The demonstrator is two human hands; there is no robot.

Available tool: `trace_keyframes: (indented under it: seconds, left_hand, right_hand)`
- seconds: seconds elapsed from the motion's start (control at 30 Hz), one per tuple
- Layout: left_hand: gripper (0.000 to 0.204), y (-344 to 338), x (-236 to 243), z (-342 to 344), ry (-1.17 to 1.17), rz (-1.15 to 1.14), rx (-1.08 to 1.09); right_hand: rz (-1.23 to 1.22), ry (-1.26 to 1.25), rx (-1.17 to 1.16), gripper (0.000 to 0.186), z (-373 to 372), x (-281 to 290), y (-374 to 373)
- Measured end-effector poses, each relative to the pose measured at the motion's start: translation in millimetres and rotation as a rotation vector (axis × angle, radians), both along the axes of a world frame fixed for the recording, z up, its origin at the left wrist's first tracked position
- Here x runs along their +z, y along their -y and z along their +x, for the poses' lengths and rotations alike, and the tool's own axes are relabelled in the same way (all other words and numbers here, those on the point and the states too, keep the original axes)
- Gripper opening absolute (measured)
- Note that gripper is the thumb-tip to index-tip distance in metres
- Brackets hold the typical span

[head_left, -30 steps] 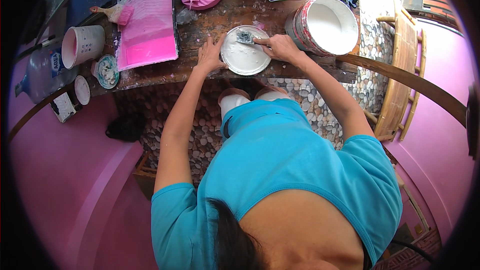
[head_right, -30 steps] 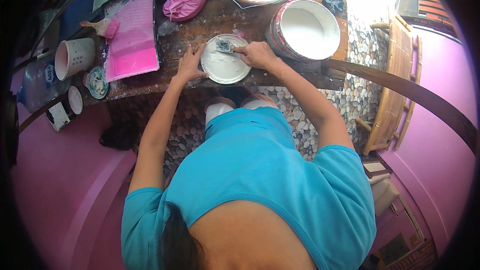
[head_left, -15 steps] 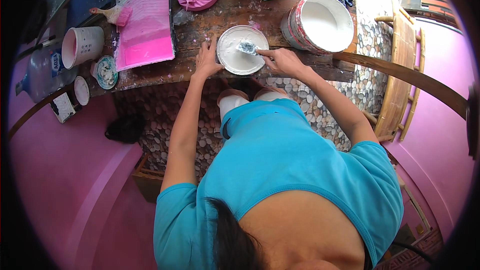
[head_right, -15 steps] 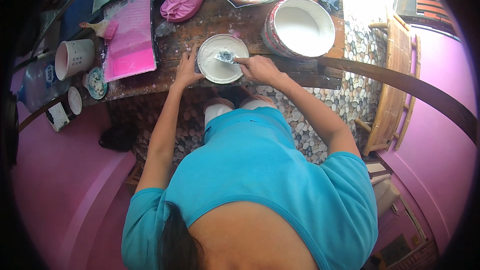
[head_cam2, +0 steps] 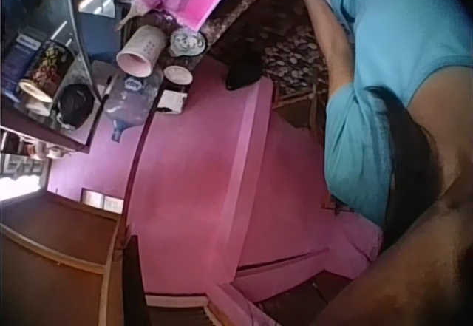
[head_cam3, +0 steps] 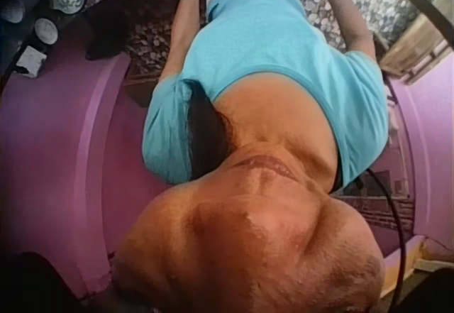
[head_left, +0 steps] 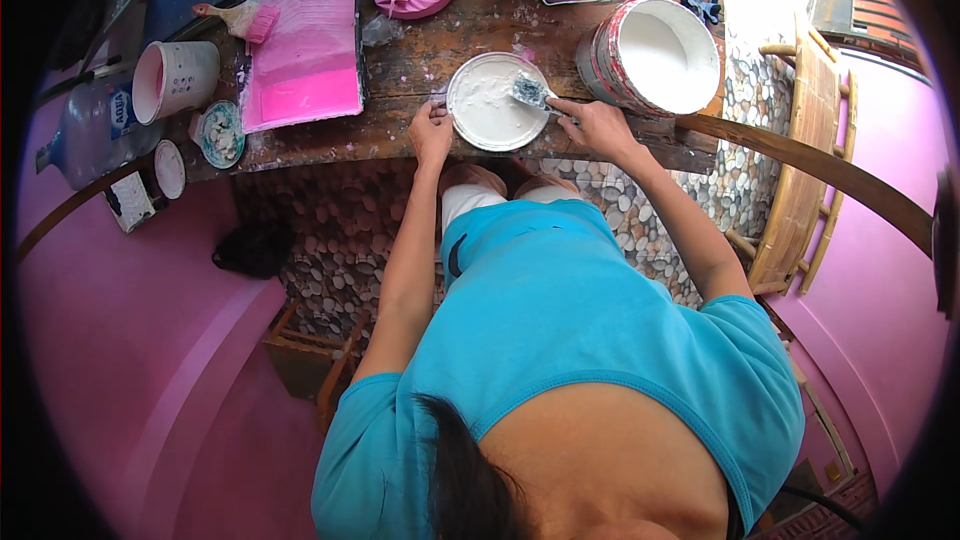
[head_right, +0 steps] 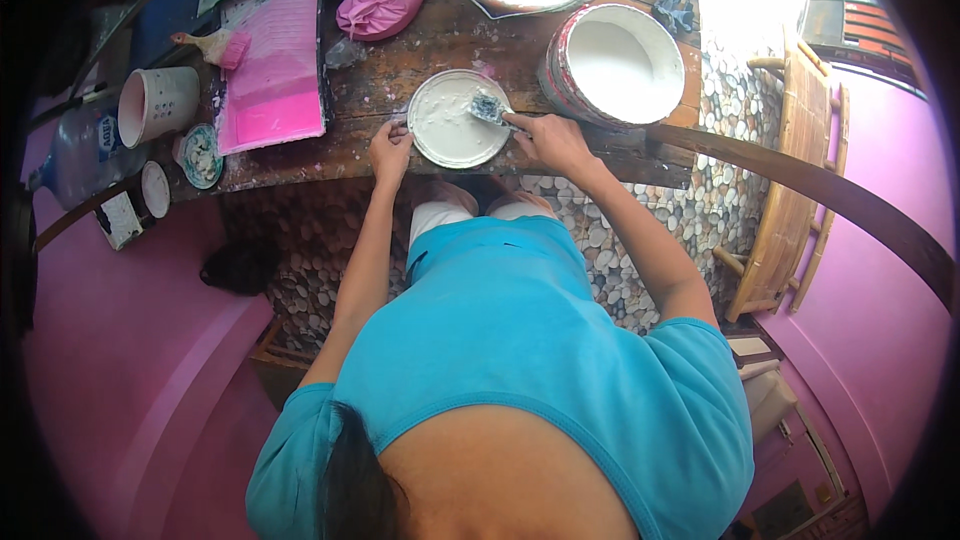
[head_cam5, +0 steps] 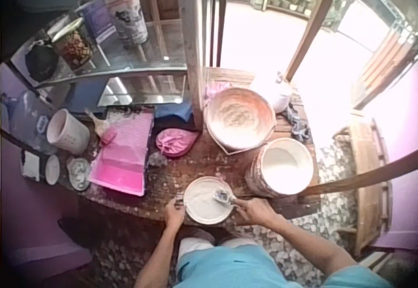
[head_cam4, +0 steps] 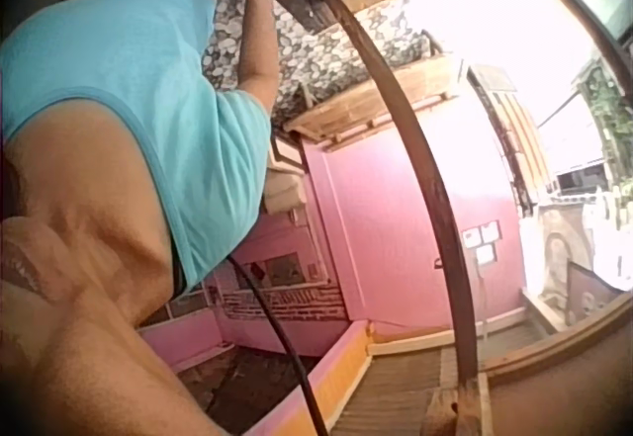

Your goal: The person mixes a white substance in a small bowl by hand using a putty knife.

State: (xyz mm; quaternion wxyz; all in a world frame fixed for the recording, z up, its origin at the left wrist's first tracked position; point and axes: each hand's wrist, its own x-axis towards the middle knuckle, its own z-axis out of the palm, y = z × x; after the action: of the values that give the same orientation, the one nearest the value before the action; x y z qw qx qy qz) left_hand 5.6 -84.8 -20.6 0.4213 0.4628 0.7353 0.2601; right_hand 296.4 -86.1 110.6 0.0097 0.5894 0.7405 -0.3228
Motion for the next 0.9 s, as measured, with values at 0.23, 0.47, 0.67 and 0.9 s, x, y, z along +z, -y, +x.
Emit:
trace_keyframes:
  seconds: [0.23,0.47,0.67,0.9]
  left_hand:
    - [0.031,-20.6,11.4,1.5,-0.021,-0.008,-0.081]
    - [0.028,-57.3,10.6,-2.3,-0.039,0.196,-0.264]
    - [0.030,-60.1,12.5,-2.7,0.021,0.202,-0.299]
    - [0.026,-63.2,1.0,-3.9,0.032,0.225,-0.320]
  right_hand:
    - [-0.090,-0.063,-0.083,0.037,16.3,-4.6,7.8]
    - [-0.114,0.015,-0.184,0.038,11.0,-8.4,22.9]
    - [-0.166,0.026,-0.298,0.038,-2.3,-13.0,14.2]
    - [-0.052,-0.099,-0.310,0.039,4.7,-23.5,15.7]
